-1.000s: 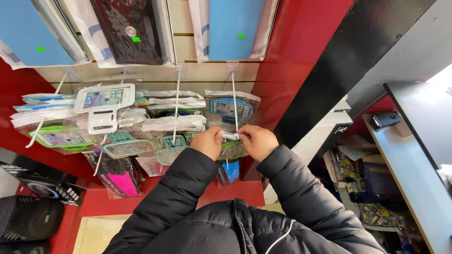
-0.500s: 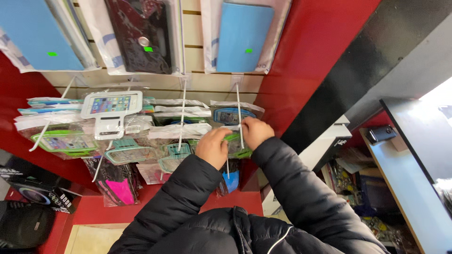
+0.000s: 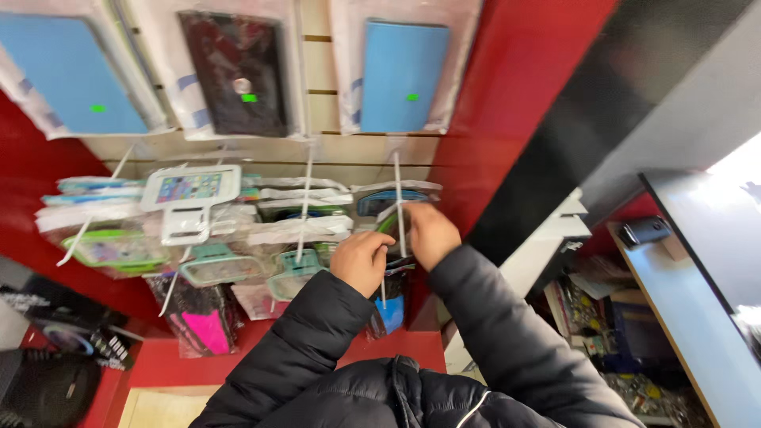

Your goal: The person repeatedly picks up packaged phone cases from a wall display, places them on a glass counter, and returns them to the display. The person handles multiple cases of different colors and designs, moving them back and forth between the display and the counter.

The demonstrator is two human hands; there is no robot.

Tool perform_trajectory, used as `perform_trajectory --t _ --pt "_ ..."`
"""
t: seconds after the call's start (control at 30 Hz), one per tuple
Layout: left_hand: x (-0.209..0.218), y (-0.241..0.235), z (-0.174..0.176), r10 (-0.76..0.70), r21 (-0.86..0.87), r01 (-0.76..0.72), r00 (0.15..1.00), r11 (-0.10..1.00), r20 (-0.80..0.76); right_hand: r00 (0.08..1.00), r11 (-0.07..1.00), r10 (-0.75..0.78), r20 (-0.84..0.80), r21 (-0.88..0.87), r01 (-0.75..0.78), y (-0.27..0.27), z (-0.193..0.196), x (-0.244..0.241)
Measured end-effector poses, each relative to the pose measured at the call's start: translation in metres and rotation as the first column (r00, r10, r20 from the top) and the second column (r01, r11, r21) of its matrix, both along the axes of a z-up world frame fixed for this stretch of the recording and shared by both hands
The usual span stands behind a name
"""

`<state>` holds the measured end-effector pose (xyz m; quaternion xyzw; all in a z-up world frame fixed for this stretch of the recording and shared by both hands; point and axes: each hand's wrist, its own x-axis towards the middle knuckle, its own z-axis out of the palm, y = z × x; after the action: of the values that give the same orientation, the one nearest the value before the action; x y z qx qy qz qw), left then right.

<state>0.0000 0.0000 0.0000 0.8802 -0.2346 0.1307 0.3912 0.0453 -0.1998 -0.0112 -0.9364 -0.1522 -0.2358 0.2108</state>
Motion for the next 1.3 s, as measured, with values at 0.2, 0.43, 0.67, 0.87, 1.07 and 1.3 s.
perform_trajectory --t 0.2,0.43,0.67,0.87,1.07,1.3 --pt "-0.001 -0.064 -0.001 -0.168 -0.056 0.184 0.961 0.981 0.219 0.973 0.982 -0.190 0.131 0.026 0.188 -0.056 0.016 -0.098" --pt "-0.021 -0.199 -0.013 -0.397 -0.081 0.437 0.868 0.896 0.299 0.830 0.846 -0.527 0.184 0.206 0.491 -0.195 0.002 -0.201" --pt "-0.078 -0.363 -0.022 -0.608 -0.130 0.654 0.746 0.745 0.272 0.574 0.630 -0.769 0.280 0.181 0.755 -0.339 -0.005 -0.326" --pt "-0.141 -0.492 -0.026 -0.656 -0.120 0.735 0.657 0.668 0.373 0.443 0.545 -0.786 0.431 0.148 0.825 -0.435 -0.005 -0.406" --pt "-0.172 -0.598 -0.038 -0.646 -0.079 0.761 0.596 0.644 0.478 0.390 0.499 -0.808 0.442 0.160 0.852 -0.495 0.000 -0.443" --pt "-0.167 -0.672 -0.008 -0.669 0.240 0.627 0.722 0.741 0.178 0.457 0.397 -0.861 -0.222 0.270 0.877 -0.536 0.019 -0.446"
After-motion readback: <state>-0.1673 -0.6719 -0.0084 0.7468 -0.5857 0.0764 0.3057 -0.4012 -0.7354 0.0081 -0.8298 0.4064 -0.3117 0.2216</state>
